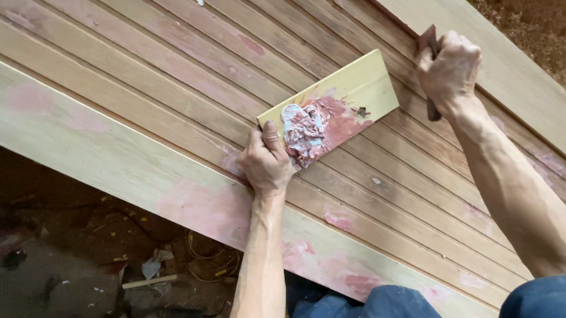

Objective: The person applies pink wood filler to a slatted wooden door using a putty knife and a small wooden board. They spread the filler into the grooves and then smooth it with a sanding block, working across multiple sections of the door.

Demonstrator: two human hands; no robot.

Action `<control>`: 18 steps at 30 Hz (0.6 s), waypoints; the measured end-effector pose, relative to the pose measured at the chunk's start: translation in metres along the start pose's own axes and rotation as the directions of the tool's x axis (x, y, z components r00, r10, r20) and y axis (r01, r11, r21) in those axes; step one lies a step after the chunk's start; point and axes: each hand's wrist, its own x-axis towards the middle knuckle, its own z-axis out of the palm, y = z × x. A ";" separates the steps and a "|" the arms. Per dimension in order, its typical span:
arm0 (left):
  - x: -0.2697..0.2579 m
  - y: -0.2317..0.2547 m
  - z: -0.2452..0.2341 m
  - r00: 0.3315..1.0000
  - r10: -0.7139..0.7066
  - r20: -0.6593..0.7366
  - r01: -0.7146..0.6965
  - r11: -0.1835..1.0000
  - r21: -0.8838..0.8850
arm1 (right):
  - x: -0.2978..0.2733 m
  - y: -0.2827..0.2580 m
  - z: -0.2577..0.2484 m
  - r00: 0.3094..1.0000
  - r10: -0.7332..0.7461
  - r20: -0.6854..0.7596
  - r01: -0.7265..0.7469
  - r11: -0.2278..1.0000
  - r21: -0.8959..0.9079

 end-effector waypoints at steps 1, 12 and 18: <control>0.000 0.000 0.001 1.000 -0.010 0.004 0.010 1.000 0.000 | -0.012 0.010 -0.007 1.000 0.016 0.000 -0.016 1.000 -0.019; -0.001 -0.002 0.003 0.999 -0.035 0.004 0.035 0.999 0.031 | -0.009 -0.006 -0.018 0.984 0.140 0.107 -0.160 0.965 0.208; -0.003 -0.006 0.003 1.000 -0.013 0.009 0.012 0.992 0.128 | 0.025 -0.026 0.006 0.999 0.026 -0.028 -0.020 0.985 0.170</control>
